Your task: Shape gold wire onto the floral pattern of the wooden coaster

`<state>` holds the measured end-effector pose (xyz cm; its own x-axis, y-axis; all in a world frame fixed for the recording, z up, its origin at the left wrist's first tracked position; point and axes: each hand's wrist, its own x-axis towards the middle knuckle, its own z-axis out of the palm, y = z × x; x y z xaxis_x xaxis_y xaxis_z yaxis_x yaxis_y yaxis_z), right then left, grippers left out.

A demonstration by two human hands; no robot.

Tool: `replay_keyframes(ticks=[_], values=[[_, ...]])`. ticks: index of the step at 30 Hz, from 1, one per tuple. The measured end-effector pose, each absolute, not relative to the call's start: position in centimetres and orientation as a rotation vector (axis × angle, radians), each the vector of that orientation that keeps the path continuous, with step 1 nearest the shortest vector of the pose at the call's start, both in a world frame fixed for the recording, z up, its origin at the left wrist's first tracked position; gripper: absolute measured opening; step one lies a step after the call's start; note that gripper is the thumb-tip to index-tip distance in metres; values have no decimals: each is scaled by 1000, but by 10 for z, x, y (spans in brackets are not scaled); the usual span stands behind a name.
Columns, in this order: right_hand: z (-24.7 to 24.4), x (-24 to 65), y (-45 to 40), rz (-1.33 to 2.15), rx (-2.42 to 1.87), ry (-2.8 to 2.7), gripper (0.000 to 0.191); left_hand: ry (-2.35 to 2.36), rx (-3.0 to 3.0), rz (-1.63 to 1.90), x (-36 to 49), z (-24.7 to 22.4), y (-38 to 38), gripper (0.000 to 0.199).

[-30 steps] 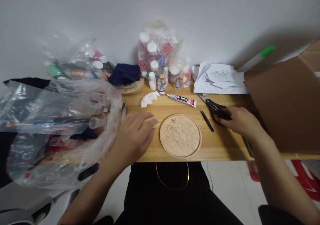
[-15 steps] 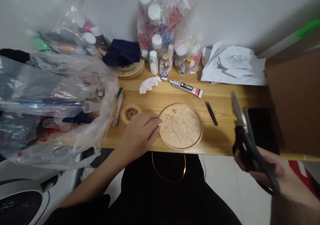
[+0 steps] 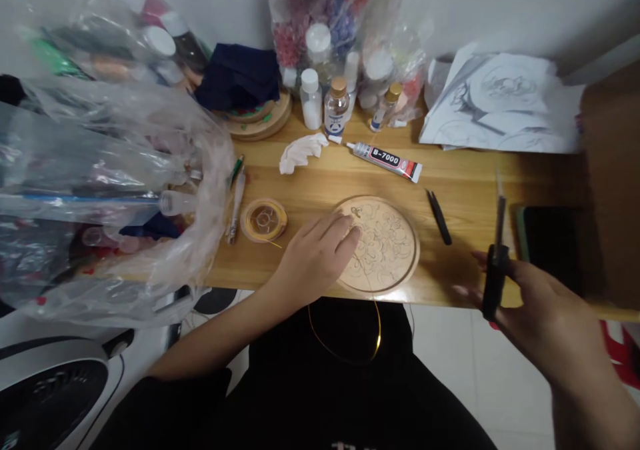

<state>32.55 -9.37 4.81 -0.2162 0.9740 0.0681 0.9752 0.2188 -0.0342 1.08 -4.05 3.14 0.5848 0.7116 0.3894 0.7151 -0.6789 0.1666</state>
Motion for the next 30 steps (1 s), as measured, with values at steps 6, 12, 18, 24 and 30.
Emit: replay_keyframes(ticks=[6, 12, 18, 24, 30], values=[[55, 321, -74, -108, -1637, -2572, 44, -1329, -2713, -724, 17, 21, -40, 16], [66, 318, -51, -564, -1553, -2724, 36, -1445, -2699, -849, 17, 13, -41, 20], [64, 311, -29, -767, -1365, -2739, 23, -1447, -2697, -1016, 16, 13, -40, 12], [62, 302, -18, -681, -1268, -2768, 26, -1565, -2636, -1206, 21, 14, -38, 6], [65, 297, -11, -645, -1235, -2802, 30, -1633, -2635, -1275, 24, 13, -39, 5]])
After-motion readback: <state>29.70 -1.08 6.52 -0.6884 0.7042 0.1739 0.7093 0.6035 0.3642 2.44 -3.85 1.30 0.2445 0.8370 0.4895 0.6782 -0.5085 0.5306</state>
